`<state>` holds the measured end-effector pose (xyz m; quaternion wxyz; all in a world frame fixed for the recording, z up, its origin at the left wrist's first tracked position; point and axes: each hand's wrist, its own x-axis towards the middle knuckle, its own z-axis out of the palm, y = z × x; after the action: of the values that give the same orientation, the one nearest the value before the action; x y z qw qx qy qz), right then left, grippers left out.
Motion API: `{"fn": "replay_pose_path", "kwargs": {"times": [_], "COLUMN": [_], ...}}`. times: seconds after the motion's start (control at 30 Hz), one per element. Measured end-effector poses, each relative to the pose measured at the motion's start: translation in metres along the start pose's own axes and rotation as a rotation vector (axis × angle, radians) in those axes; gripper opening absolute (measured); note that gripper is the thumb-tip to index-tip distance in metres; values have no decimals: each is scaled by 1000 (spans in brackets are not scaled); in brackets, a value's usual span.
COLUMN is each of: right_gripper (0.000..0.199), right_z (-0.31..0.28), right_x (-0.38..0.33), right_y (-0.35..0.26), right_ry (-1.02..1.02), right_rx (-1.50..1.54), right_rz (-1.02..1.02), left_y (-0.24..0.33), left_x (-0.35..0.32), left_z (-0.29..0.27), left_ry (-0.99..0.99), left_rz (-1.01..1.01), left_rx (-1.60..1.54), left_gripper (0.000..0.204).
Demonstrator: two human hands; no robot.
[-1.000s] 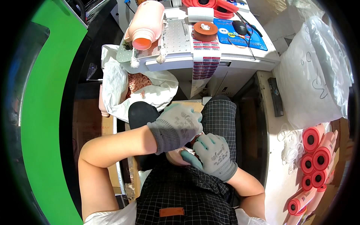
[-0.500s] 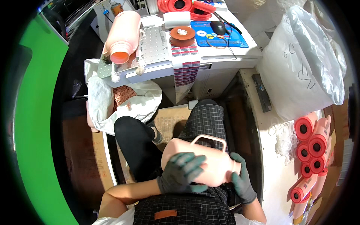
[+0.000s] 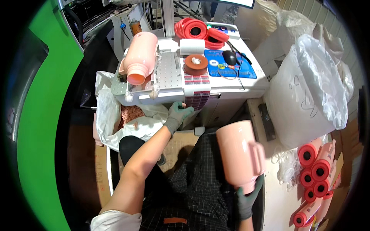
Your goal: The person sits on the floor in a workshop and assembles pink plastic pitchers by hand. They repeatedly pick up a pitcher body, apply a label, and screw on a red lid, then place the finished unit on a nearby table. The process is repeated for multiple units.
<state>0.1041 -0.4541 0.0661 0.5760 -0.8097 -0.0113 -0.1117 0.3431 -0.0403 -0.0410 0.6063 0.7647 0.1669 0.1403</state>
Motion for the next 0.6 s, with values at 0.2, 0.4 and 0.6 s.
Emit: {"fn": "replay_pose_path", "kwargs": {"times": [0.2, 0.4, 0.6], "right_gripper": [115, 107, 64], "right_z": [6, 14, 48], "right_x": [-22, -29, -18], "right_y": [16, 40, -24], "right_ry": [-6, 85, 308], "right_rx": [-66, -105, -120], "right_rz": [102, 39, -159], "left_y": [76, 61, 90], "left_x": [-24, -8, -25], "left_z": [-2, -8, -17], "left_ry": [13, 188, 111], "left_rz": [154, 559, 451], "left_rx": [54, 355, 289], "left_gripper": [54, 35, 14]}}
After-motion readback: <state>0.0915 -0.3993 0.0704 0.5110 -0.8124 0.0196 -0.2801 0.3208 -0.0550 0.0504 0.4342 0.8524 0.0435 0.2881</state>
